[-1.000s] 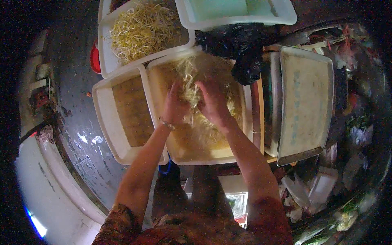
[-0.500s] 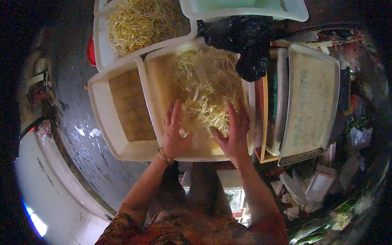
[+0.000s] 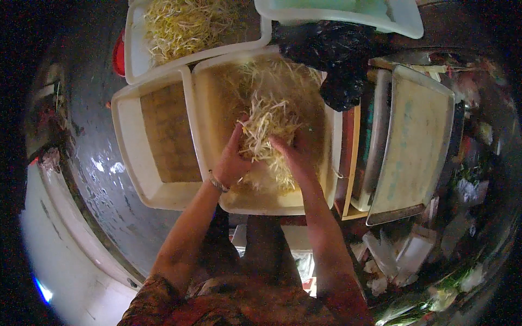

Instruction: The person carries a plastic tub of water, uses a cloth to wipe out the tub over a drain, and then moves handfuls of bean sprouts from one tub of water to another while sorting through them by hand.

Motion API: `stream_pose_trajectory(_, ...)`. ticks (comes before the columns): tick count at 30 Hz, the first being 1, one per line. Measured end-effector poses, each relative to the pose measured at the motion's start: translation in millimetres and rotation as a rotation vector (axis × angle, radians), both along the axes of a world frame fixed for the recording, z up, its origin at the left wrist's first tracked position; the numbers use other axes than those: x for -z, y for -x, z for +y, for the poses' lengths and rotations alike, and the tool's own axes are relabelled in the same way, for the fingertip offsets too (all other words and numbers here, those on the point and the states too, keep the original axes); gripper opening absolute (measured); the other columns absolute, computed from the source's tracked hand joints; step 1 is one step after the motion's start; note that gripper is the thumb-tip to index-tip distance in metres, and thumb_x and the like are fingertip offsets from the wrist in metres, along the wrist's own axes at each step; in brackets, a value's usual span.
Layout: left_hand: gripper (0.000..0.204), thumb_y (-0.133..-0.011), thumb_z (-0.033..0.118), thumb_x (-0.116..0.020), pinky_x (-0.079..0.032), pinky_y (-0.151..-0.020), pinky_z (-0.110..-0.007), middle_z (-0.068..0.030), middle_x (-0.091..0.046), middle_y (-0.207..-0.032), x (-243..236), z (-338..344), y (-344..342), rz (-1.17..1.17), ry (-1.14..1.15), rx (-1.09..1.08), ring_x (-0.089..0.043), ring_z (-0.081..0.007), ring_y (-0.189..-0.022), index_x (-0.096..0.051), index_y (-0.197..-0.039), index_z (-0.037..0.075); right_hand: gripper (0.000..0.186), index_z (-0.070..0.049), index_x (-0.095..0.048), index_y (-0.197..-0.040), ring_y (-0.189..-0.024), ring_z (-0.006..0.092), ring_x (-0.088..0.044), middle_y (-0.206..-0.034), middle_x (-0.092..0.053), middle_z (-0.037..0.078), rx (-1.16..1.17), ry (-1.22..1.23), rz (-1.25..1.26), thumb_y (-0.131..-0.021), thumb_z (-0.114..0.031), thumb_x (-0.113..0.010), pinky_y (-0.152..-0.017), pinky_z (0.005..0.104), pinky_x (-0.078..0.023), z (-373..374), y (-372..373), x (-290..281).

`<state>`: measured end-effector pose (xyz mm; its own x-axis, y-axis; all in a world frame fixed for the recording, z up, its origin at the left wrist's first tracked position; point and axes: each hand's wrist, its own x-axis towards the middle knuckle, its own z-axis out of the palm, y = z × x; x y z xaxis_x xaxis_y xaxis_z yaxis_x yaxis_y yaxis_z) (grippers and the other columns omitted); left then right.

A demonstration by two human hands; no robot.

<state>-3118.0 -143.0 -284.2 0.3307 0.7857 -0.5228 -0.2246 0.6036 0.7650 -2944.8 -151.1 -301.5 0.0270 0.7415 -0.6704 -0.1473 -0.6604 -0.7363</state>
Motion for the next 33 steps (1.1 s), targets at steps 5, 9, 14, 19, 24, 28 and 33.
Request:
stream_pose_trajectory(5,0.098,-0.058,0.006,-0.081,-0.035,-0.102,-0.037,-0.016,-0.038,-0.135,-53,-24,-1,0.351,-0.453,-0.001,-0.037,-0.0323,-0.125,-0.028,-0.141,0.006,0.07,-0.007,-0.038,-0.131,-0.102,0.021,-0.055,-0.122,-0.052,0.012,0.107,-0.03,0.003,-0.074,-0.017,-0.075,-0.082,0.0329,-0.049,-21,9,-73)
stream_pose_trajectory(9,0.09,-0.06,0.008,-0.08,-0.034,-0.102,-0.041,-0.0186,-0.039,-0.133,-99,-32,-4,0.493,-0.746,-0.023,-0.035,-0.0388,-0.123,-0.034,-0.137,0.005,0.068,-0.007,-0.038,-0.132,-0.104,0.0213,-0.054,-0.123,-0.051,0.012,0.085,-0.149,-0.084,-0.075,-0.018,-0.073,-0.083,0.0338,-0.049,-41,-3,-103)
stream_pose_trajectory(14,0.063,-0.067,0.012,-0.073,-0.037,-0.098,-0.047,-0.0209,-0.039,-0.133,-147,-40,-7,0.396,-0.765,0.086,-0.039,-0.0411,-0.119,-0.051,-0.126,0.015,0.067,-0.008,-0.037,-0.133,-0.106,0.0218,-0.053,-0.124,-0.05,0.011,0.073,-0.28,-0.195,-0.076,-0.019,-0.071,-0.084,0.035,-0.048,-63,-22,-131)
stream_pose_trajectory(19,0.057,-0.069,0.02,-0.066,-0.043,-0.092,-0.046,-0.0197,-0.035,-0.137,-168,-45,-18,0.39,-0.943,0.044,-0.042,-0.0397,-0.116,-0.053,-0.124,0.031,0.065,-0.008,-0.037,-0.133,-0.108,0.0223,-0.052,-0.126,-0.049,0.011,0.07,-0.353,-0.27,-0.078,-0.021,-0.069,-0.086,0.0361,-0.047,-80,-40,-145)
stream_pose_trajectory(24,0.054,-0.072,0.024,-0.065,-0.048,-0.083,-0.042,-0.0181,-0.034,-0.14,-185,-45,-24,0.509,-1.037,-0.005,-0.045,-0.0391,-0.114,-0.052,-0.123,0.034,0.064,-0.008,-0.036,-0.134,-0.109,0.0228,-0.051,-0.127,-0.048,0.011,0.063,-0.39,-0.336,-0.08,-0.022,-0.066,-0.088,0.0373,-0.046,-94,-58,-157)
stream_pose_trajectory(28,0.054,-0.072,0.024,-0.065,-0.051,-0.076,-0.041,-0.0179,-0.035,-0.14,-182,-47,-28,0.495,-1.055,-0.053,-0.046,-0.0402,-0.112,-0.051,-0.123,0.036,0.063,-0.009,-0.036,-0.135,-0.111,0.0232,-0.05,-0.128,-0.047,0.011,0.073,-0.418,-0.376,-0.081,-0.023,-0.064,-0.089,0.0382,-0.045,-103,-71,-160)
stream_pose_trajectory(33,0.053,-0.072,0.024,-0.065,-0.051,-0.071,-0.039,-0.0181,-0.038,-0.138,-187,-47,-29,0.519,-1.033,-0.107,-0.047,-0.039,-0.108,-0.051,-0.121,0.038,0.061,-0.009,-0.035,-0.135,-0.113,0.0237,-0.048,-0.13,-0.046,0.011,0.081,-0.429,-0.397,-0.082,-0.025,-0.062,-0.09,0.0393,-0.044,-103,-75,-162)
